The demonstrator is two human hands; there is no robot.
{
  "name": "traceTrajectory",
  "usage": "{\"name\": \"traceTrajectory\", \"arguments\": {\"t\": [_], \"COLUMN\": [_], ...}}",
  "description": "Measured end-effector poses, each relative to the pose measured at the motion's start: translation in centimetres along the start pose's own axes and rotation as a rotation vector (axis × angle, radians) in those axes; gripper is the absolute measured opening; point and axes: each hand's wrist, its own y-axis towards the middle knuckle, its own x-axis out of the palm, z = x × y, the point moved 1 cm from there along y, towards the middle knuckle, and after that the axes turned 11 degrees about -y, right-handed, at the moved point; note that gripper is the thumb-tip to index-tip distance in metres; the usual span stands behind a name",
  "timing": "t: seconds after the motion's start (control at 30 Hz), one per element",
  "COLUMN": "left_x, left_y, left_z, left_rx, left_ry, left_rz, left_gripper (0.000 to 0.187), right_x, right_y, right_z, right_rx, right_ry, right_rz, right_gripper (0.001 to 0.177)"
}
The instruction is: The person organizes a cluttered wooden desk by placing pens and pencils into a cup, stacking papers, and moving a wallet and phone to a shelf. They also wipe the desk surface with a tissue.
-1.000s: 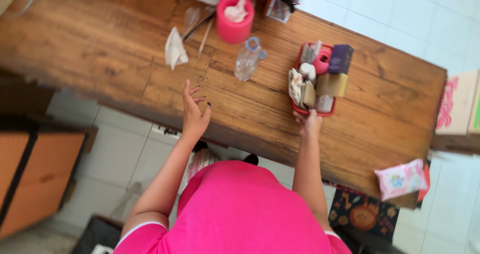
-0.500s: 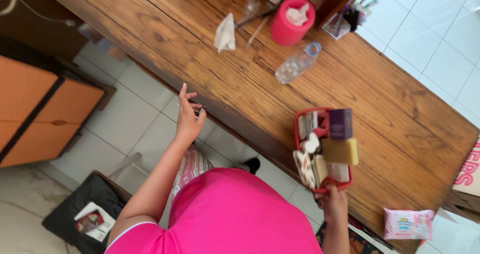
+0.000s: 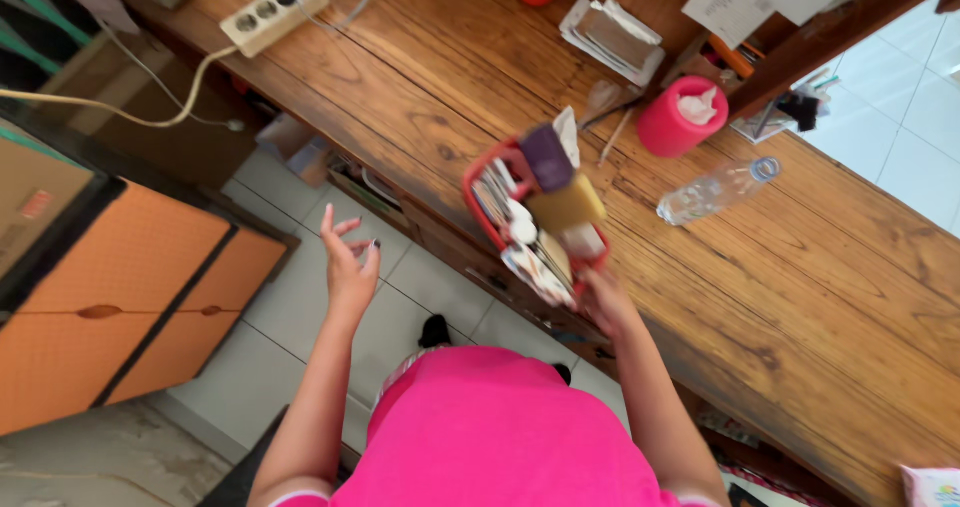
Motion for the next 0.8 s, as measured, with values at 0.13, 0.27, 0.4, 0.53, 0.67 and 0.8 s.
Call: {"name": "traceTrajectory", "arguments": {"t": [0.13,0.27,0.4,0.53,0.67,0.8], "left_x": [-4.0,-6.0,-6.5,-6.3,-5.3,-4.0], "left_y": [-1.2,-2.9,-3.7,-4.3,-3.4,-3.1], "left_z": [-0.8,-1.3,-1.9,-2.1,-1.9,-2.1], "left_rx": [-0.060,-0.104,-0.158,-0.186,-0.219,-0.203], "left_ry": [0.021,0.008,0.003,-0.008,-0.003,-0.020], "left_rz": [0.061,0.129,0.116,0.066,0.002,-0.097], "left_gripper": [0.085,0.084,0.084,0.081,0.080,0.071], "right_x": [6.7,10.7,13.9,15.2,13.8,10.2], "right_y": [11.7,19.2,23.3,22.7,20.3,19.7], "right_z": [-3.9,-7.1,-9.7,-10.1,-10.8,-11.1], "right_rx": [0.001,-0.034,0.008,0.032,-0.002,-0.344], "right_ry": [-0.146,-0.327,-0.425,-0.424,-0.599,-1.261], "right_rz": [-0.121,-0.164,-0.208,-0.228,-0.068,0.646], "right_gripper": [0.020,0.022,0.024,0.026,0.037,0.039]}}
